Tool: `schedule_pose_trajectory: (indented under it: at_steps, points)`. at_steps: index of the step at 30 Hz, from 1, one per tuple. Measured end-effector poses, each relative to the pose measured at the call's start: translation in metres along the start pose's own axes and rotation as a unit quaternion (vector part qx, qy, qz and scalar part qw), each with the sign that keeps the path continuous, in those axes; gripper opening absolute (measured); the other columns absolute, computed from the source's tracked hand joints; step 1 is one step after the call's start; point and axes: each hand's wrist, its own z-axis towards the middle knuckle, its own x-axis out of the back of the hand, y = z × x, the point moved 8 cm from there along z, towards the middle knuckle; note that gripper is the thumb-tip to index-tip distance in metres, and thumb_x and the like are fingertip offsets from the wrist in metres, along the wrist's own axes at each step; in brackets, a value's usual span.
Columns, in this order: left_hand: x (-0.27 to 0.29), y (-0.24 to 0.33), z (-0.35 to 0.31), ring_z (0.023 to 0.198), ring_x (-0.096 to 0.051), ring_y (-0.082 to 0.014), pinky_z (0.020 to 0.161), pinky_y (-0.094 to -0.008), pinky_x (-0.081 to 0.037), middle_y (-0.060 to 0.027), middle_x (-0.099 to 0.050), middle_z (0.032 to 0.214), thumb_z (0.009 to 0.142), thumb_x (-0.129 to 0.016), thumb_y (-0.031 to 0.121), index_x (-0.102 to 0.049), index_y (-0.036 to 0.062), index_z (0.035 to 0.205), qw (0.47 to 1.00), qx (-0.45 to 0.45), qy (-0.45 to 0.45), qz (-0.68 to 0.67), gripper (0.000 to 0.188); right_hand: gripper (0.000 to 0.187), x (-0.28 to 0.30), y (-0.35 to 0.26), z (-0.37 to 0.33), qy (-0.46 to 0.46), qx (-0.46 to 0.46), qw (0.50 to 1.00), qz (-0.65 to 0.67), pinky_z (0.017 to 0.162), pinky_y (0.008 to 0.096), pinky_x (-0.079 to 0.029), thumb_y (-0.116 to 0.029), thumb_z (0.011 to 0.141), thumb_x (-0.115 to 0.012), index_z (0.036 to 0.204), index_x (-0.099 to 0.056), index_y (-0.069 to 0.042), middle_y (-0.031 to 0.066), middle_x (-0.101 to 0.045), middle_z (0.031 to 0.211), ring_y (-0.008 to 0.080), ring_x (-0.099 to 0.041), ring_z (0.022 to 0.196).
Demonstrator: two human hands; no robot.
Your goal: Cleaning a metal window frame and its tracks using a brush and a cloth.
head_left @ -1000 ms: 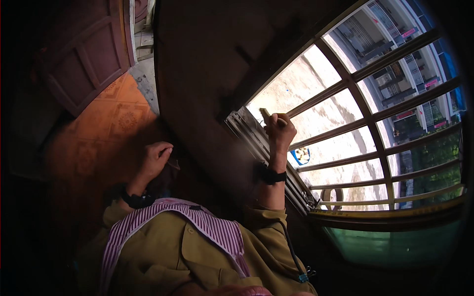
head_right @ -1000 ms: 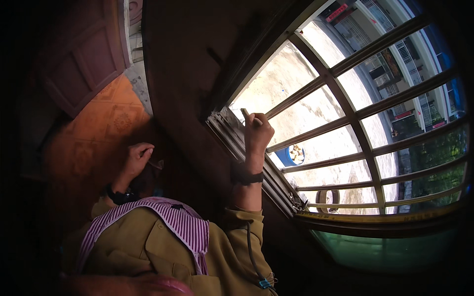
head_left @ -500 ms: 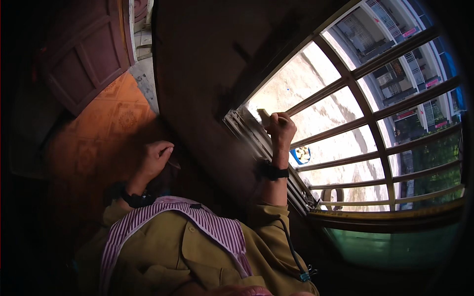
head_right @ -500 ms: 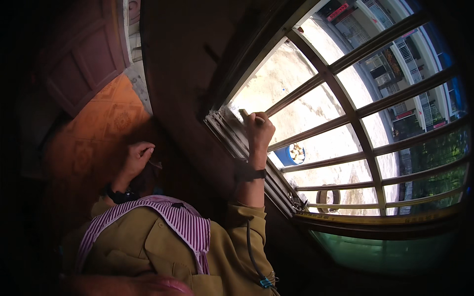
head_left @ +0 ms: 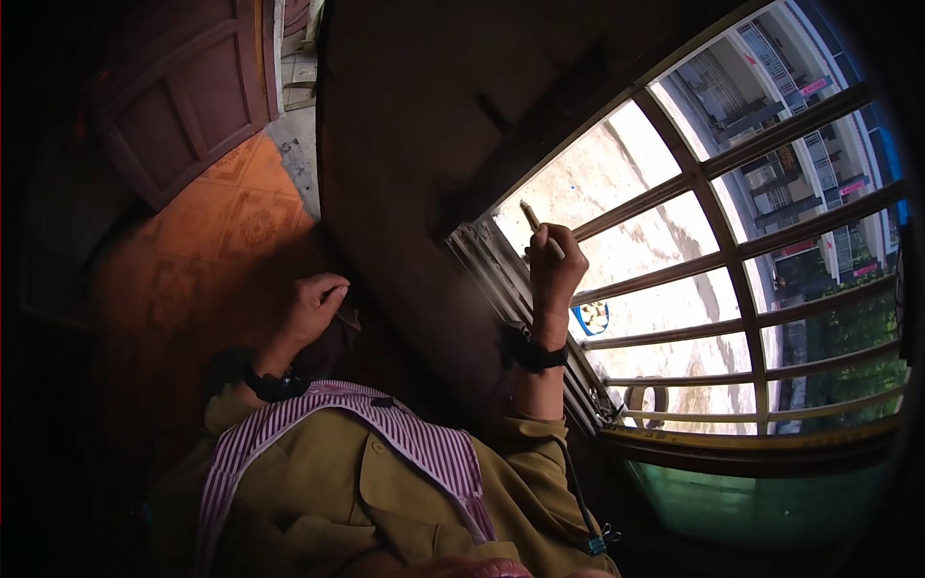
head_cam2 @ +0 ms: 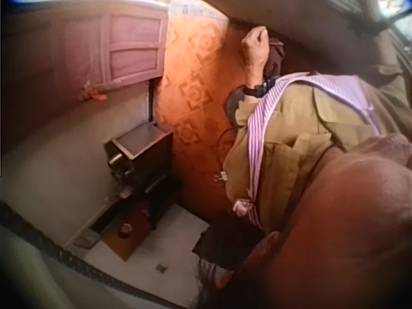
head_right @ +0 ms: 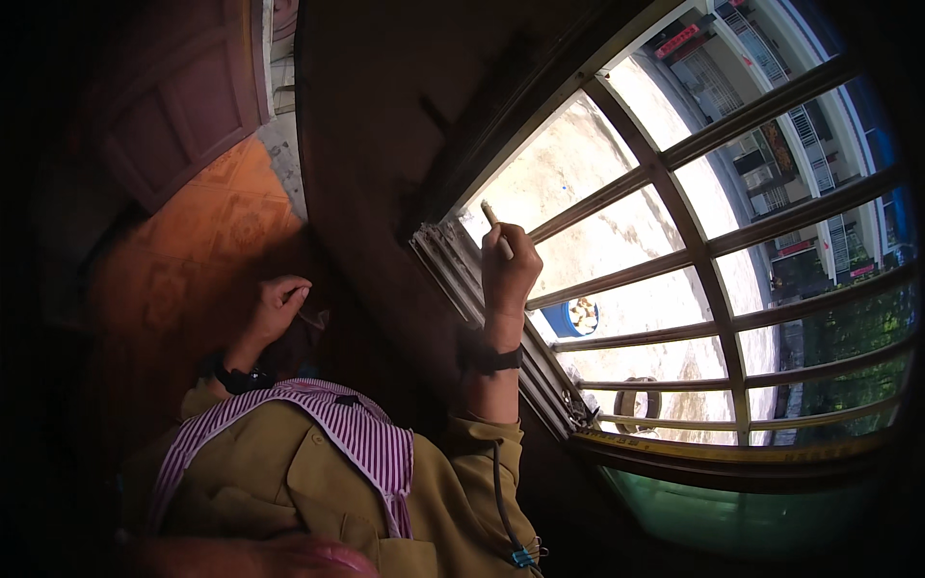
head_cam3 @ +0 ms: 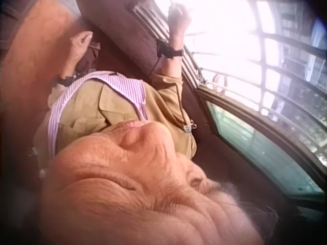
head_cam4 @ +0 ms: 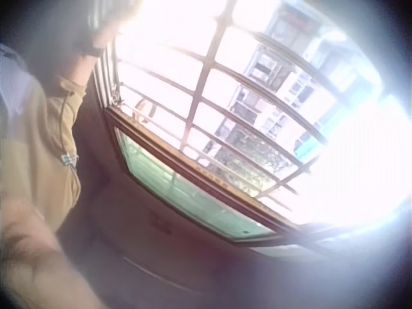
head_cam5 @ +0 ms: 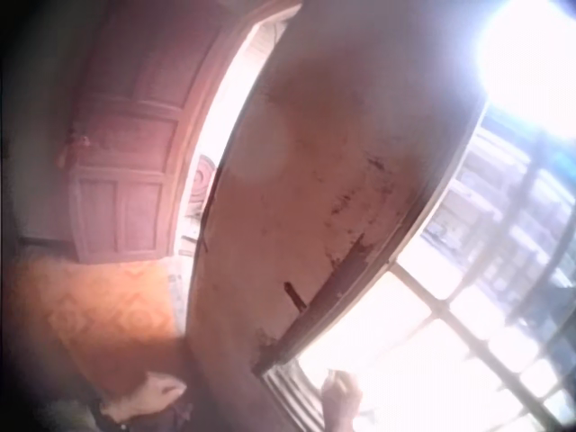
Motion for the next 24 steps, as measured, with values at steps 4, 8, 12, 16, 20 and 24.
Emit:
schedule_pose_trajectory:
  at_steps: [4, 8, 12, 16, 20, 24]
  points:
    - [0.007, -0.01, -0.006, 0.08, -0.065, -0.0288, 0.07, -0.0333, -0.051, -0.0158, -0.066, 0.086, 0.082, -0.061, 0.005, -0.064, -0.0024, 0.09, 1.0, -0.016, 0.015, 0.02, 0.011, 0.011, -0.007, 0.002, -0.014, -0.141, -0.085, 0.982, -0.089, 0.057, 0.0319, -0.05, -0.012, 0.079, -0.064, 0.075, -0.067, -0.003, 0.019, -0.063, 0.067, 0.0265, -0.066, 0.061]
    - [0.007, -0.014, -0.006, 0.08, -0.065, -0.0292, 0.07, -0.034, -0.05, -0.016, -0.066, 0.086, 0.082, -0.061, 0.005, -0.064, -0.0022, 0.089, 1.0, -0.001, 0.003, 0.011, 0.011, 0.012, -0.051, 0.006, -0.019, -0.176, 0.017, 0.983, -0.047, 0.058, 0.0341, -0.049, -0.014, 0.081, -0.064, 0.074, -0.065, -0.004, 0.0174, -0.063, 0.067, 0.0287, -0.065, 0.062]
    - [0.012, -0.01, -0.003, 0.08, -0.065, -0.0294, 0.07, -0.0343, -0.05, -0.016, -0.066, 0.085, 0.082, -0.061, 0.005, -0.064, -0.0018, 0.089, 1.0, -0.005, 0.006, 0.011, 0.011, 0.004, -0.042, 0.006, -0.017, -0.063, 0.088, 0.994, -0.01, 0.06, 0.0288, -0.048, -0.006, 0.082, -0.06, 0.079, -0.063, -0.004, 0.0119, -0.062, 0.066, 0.0174, -0.063, 0.06]
    - [0.016, -0.018, -0.002, 0.08, -0.065, -0.0298, 0.07, -0.0341, -0.051, -0.0159, -0.066, 0.085, 0.082, -0.061, 0.005, -0.064, -0.0018, 0.089, 0.999, -0.022, 0.025, 0.014, 0.011, 0.005, -0.017, -0.003, -0.011, 0.007, 0.033, 0.999, -0.028, 0.058, 0.0303, -0.049, -0.008, 0.083, -0.064, 0.08, -0.064, -0.004, 0.0124, -0.063, 0.065, 0.0181, -0.064, 0.06]
    - [0.017, -0.018, 0.0, 0.08, -0.065, -0.03, 0.071, -0.0344, -0.051, -0.0159, -0.066, 0.085, 0.082, -0.061, 0.005, -0.064, -0.0018, 0.089, 1.0, -0.013, 0.014, 0.013, 0.01, 0.006, -0.052, -0.006, -0.028, -0.137, 0.033, 0.987, -0.08, 0.056, 0.0289, -0.049, -0.007, 0.083, -0.063, 0.079, -0.064, -0.003, 0.0121, -0.063, 0.065, 0.0169, -0.064, 0.059]
    - [0.023, -0.013, 0.005, 0.08, -0.065, -0.0299, 0.071, -0.0342, -0.05, -0.0159, -0.066, 0.085, 0.082, -0.061, 0.004, -0.064, -0.002, 0.089, 1.0, -0.025, 0.017, 0.008, 0.01, 0.004, -0.072, -0.012, -0.009, -0.13, 0.061, 0.988, -0.064, 0.054, 0.0272, -0.047, -0.004, 0.079, -0.064, 0.075, -0.063, -0.003, 0.0107, -0.061, 0.058, 0.0138, -0.062, 0.056]
